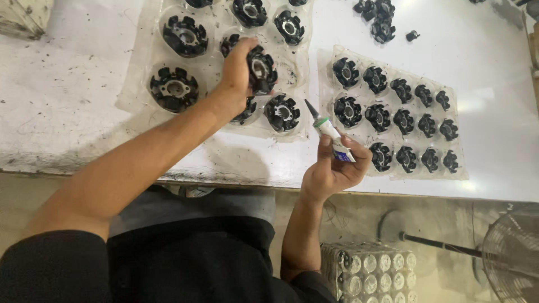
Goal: The person picks up black rotor-like components one at a time, squeezes adhesive from a tube onto each part, wipes the tube tip with a cloth, and places the treated parts into plastic trays on the workbench.
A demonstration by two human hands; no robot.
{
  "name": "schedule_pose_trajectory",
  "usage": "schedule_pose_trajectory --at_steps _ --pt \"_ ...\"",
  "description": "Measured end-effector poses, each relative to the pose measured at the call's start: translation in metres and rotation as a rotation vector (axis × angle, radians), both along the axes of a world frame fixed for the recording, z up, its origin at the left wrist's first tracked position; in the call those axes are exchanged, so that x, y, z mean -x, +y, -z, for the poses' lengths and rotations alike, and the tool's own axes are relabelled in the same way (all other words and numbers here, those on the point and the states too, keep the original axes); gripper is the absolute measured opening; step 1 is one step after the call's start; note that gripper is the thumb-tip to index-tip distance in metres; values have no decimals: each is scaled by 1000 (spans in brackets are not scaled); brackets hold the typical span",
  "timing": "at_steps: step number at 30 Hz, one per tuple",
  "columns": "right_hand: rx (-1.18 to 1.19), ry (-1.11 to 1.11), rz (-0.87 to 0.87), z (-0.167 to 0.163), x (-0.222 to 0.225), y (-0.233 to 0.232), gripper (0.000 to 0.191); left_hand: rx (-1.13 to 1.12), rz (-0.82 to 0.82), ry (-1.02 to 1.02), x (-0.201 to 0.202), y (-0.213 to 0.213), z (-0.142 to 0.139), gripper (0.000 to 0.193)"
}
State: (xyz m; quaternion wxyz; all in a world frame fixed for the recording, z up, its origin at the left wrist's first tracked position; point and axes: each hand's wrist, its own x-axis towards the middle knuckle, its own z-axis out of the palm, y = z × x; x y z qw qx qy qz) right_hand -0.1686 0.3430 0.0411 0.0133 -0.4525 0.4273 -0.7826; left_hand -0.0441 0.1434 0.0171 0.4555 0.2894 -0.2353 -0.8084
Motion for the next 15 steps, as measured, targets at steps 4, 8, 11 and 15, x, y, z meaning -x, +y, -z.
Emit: schedule_pose_trajectory --at_steps 4,8,11,15 --pt "-1 -56 48 7 11 6 28 244 -94 -425 78 -46 23 44" --pt "-67 -16 103 13 9 12 26 559 -138 -806 121 -73 35 38" --pt "-79 -3 98 15 11 14 27 907 -4 -1046 117 -74 41 16" --pt "-96 -46 87 19 15 13 27 1339 -4 -1310 93 -74 26 13"
